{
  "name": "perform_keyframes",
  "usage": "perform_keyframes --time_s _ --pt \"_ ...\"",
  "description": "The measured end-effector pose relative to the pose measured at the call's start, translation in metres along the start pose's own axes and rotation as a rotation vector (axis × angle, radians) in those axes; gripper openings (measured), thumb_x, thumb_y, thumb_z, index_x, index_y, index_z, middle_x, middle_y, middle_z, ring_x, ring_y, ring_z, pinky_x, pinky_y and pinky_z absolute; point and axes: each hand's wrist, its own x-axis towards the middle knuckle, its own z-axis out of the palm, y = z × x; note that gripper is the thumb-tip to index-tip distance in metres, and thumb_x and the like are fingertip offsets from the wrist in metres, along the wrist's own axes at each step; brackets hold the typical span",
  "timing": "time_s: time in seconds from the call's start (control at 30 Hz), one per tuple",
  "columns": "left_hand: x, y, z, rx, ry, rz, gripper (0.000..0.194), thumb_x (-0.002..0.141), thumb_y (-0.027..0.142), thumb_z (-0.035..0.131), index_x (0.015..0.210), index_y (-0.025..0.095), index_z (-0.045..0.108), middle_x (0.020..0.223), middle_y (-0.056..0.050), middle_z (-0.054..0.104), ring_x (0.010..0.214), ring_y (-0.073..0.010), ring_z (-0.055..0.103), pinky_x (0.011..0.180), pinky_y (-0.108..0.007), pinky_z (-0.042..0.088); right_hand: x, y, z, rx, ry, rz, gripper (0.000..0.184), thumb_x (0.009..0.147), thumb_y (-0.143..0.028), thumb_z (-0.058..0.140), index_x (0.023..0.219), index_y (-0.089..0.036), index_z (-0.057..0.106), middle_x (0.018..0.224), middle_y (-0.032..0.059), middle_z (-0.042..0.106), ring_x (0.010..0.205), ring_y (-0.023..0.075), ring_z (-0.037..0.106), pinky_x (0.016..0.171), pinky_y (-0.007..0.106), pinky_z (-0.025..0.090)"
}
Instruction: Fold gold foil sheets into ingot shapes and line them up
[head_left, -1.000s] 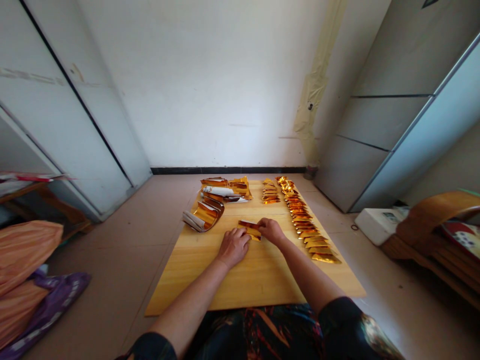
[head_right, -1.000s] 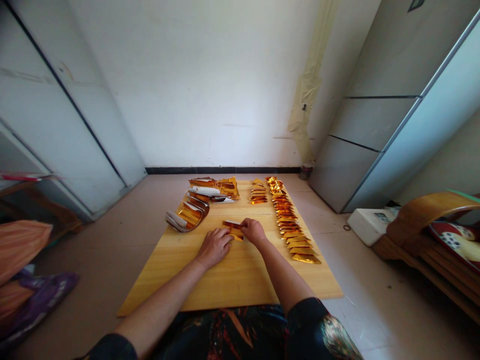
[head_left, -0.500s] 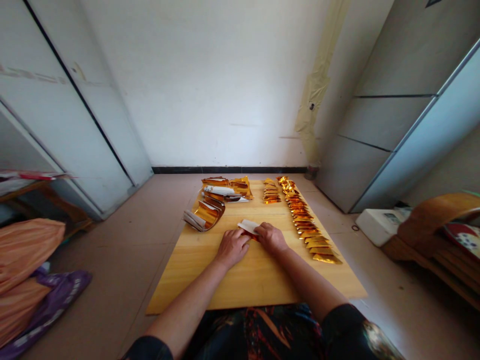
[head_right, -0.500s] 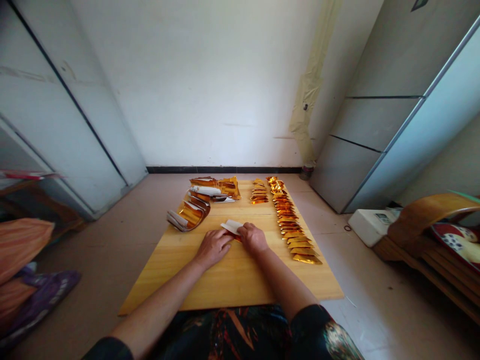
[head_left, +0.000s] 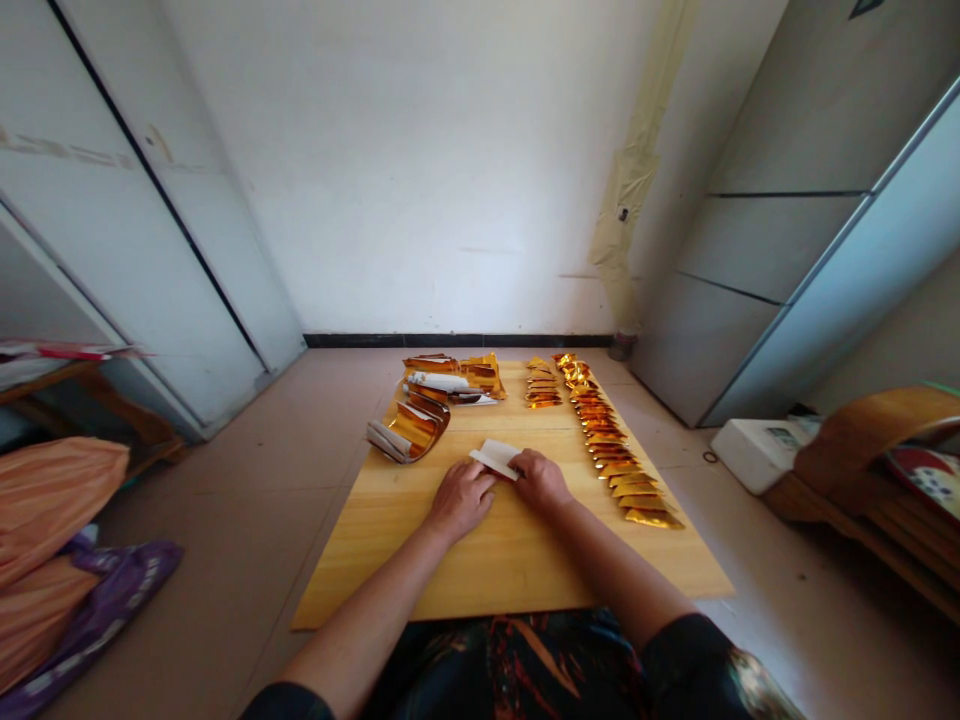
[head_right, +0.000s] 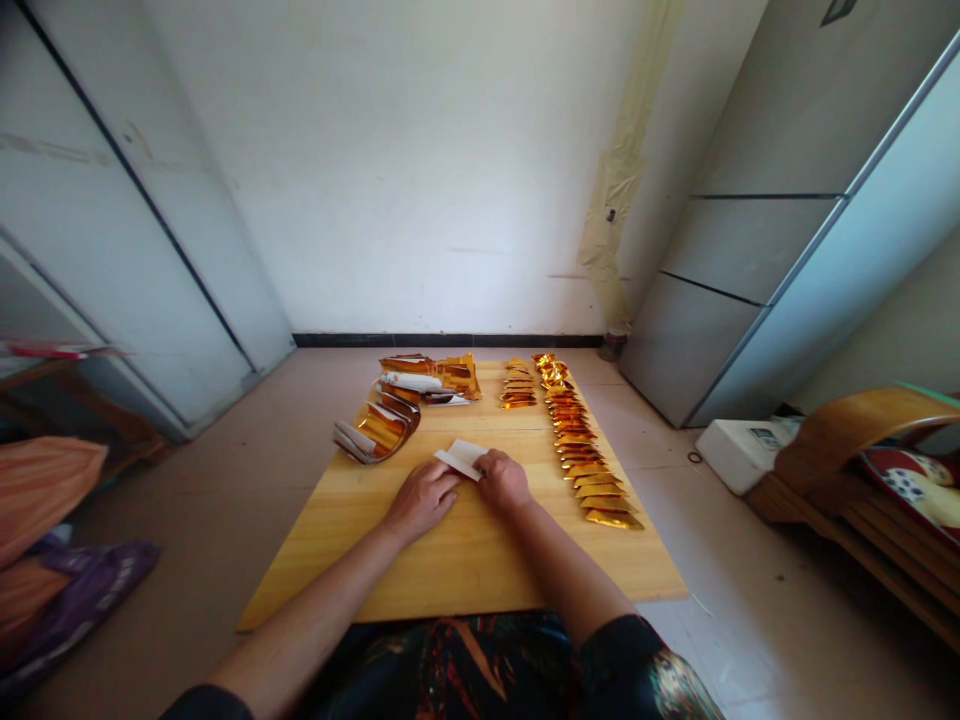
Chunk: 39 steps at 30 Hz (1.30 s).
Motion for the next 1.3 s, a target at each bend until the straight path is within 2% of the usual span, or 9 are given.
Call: perform_keyframes --time_s 0.1,0.2,0.33,0.47,0.63,0.83,0.97,1.17,1.3 --pt "-0.004 -0.005 -0.002 -0.004 0.013 0.019 0.024 0.08 0.016 0.054 0.097 0.025 0.068 0.101 -0.004 0.064 0.098 -0.02 0.056 0.091 -0.037 0.043 -0.004 -0.001 0.003 -0.099 0.017 -0.084 0.024 0.083 -0.013 0.048 0.095 -0.022 0.067 0.094 0.0051 0.064 0.091 0.0163 0.055 0.077 0.022 0.04" --pt "-0.009 -0.008 -0.009 0.019 0.086 -0.039 0.019 0.083 0.016 0.049 0.076 0.02 0.067 0.078 -0.003 0.065 0.078 -0.0166 0.058 0.079 -0.033 0.046 -0.007 -0.003 0.004 -0.193 -0.001 -0.133 0.022 0.087 -0.015 0.046 0.093 -0.02 0.066 0.094 0.0071 0.062 0.091 0.0182 0.053 0.076 0.025 0.039" --pt "-0.005 -0.006 -0.022 0.07 0.212 -0.094 0.019 0.084 0.021 0.048 0.078 0.019 0.066 0.079 -0.007 0.064 0.082 -0.0195 0.058 0.079 -0.036 0.047 -0.008 -0.004 0.004 -0.257 -0.017 -0.174 0.02 0.089 -0.017 0.044 0.092 -0.019 0.064 0.093 0.008 0.06 0.089 0.0193 0.051 0.076 0.027 0.038" --pt "0.005 -0.006 -0.018 0.024 0.064 0.054 0.029 0.082 0.022 0.053 0.109 0.02 0.063 0.119 -0.008 0.061 0.111 -0.0215 0.053 0.097 -0.037 0.042 -0.009 -0.002 0.005 -0.267 -0.003 -0.191 0.019 0.09 -0.019 0.044 0.094 -0.02 0.063 0.093 0.0077 0.059 0.089 0.0194 0.05 0.076 0.028 0.037" --pt "0.003 -0.011 -0.002 0.056 -0.117 0.02 0.033 0.083 0.032 0.055 0.113 0.021 0.061 0.125 -0.009 0.058 0.116 -0.0234 0.053 0.1 -0.04 0.041 -0.017 -0.004 -0.001 -0.265 -0.014 -0.209 0.015 0.087 -0.023 0.049 0.094 -0.019 0.061 0.097 0.0077 0.058 0.092 0.0201 0.047 0.077 0.029 0.034" --pt "-0.001 -0.01 -0.006 0.013 -0.156 0.0 0.038 0.081 0.035 0.058 0.117 0.024 0.058 0.131 -0.008 0.055 0.12 -0.0225 0.049 0.102 -0.041 0.036 -0.034 0.007 -0.018 -0.23 -0.033 -0.237 0.024 0.091 -0.031 0.043 0.103 -0.02 0.061 0.1 0.0073 0.058 0.095 0.0198 0.046 0.081 0.031 0.032" --pt "-0.001 -0.007 -0.008 0.022 -0.158 0.0 0.039 0.079 0.034 0.06 0.118 0.025 0.056 0.133 -0.008 0.053 0.122 -0.0232 0.048 0.099 -0.043 0.037 -0.038 0.016 -0.024 -0.164 -0.018 -0.206 0.023 0.088 -0.024 0.047 0.105 -0.021 0.062 0.11 0.0073 0.059 0.099 0.0195 0.047 0.084 0.03 0.034" --pt "-0.003 -0.008 -0.004 0.026 -0.15 -0.011 0.039 0.081 0.036 0.058 0.118 0.025 0.056 0.133 -0.009 0.053 0.123 -0.0236 0.047 0.099 -0.045 0.035 -0.028 -0.002 -0.013 -0.098 0.0 -0.307 0.034 0.09 -0.026 0.047 0.123 -0.022 0.055 0.128 0.0088 0.055 0.114 0.0217 0.045 0.091 0.034 0.034" --pt "-0.003 -0.009 -0.003 0.022 -0.147 -0.041 0.037 0.081 0.035 0.058 0.117 0.026 0.056 0.133 -0.008 0.053 0.123 -0.0236 0.047 0.102 -0.049 0.032 -0.028 -0.007 -0.007 -0.135 -0.032 -0.293 0.029 0.091 -0.031 0.046 0.115 -0.023 0.059 0.118 0.0081 0.06 0.108 0.0208 0.049 0.088 0.034 0.033"
